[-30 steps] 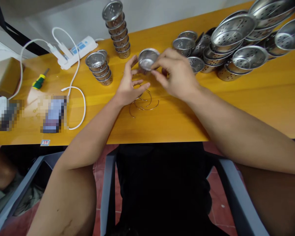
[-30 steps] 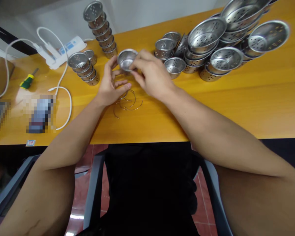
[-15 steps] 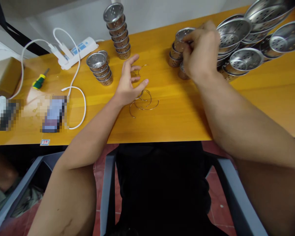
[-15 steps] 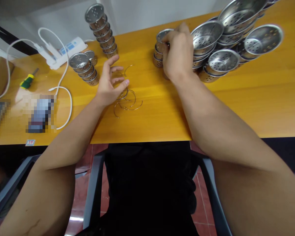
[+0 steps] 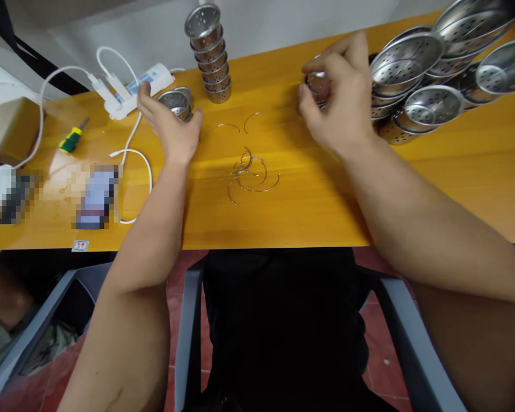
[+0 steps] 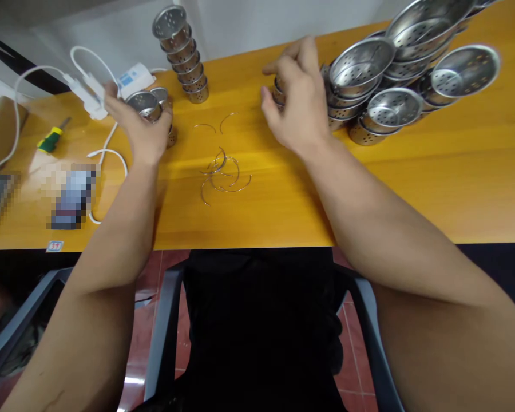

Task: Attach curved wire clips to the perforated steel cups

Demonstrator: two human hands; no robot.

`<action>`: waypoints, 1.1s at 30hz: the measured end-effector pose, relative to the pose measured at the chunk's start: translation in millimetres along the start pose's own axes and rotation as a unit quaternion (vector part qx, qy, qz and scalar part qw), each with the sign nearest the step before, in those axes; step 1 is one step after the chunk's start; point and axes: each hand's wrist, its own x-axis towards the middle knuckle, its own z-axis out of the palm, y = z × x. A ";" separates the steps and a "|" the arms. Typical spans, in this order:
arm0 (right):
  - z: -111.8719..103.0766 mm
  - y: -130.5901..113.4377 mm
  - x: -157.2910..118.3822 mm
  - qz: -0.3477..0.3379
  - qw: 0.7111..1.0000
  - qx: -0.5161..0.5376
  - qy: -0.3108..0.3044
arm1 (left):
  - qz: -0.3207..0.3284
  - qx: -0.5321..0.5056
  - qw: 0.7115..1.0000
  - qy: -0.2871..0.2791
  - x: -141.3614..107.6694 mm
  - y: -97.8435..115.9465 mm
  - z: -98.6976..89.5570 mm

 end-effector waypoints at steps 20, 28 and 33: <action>21.8 1.2 6.5 -0.020 0.986 0.125 -0.106 | -0.044 -0.010 0.998 -0.043 -0.4 -48.7 15.7; 29.3 5.0 7.4 -0.021 0.983 0.089 -0.161 | -0.036 -0.020 0.999 -0.030 0.9 -57.7 21.5; 25.3 -12.1 6.1 -0.001 0.987 -0.027 -0.156 | -0.021 -0.012 1.000 -0.015 2.1 -51.9 16.4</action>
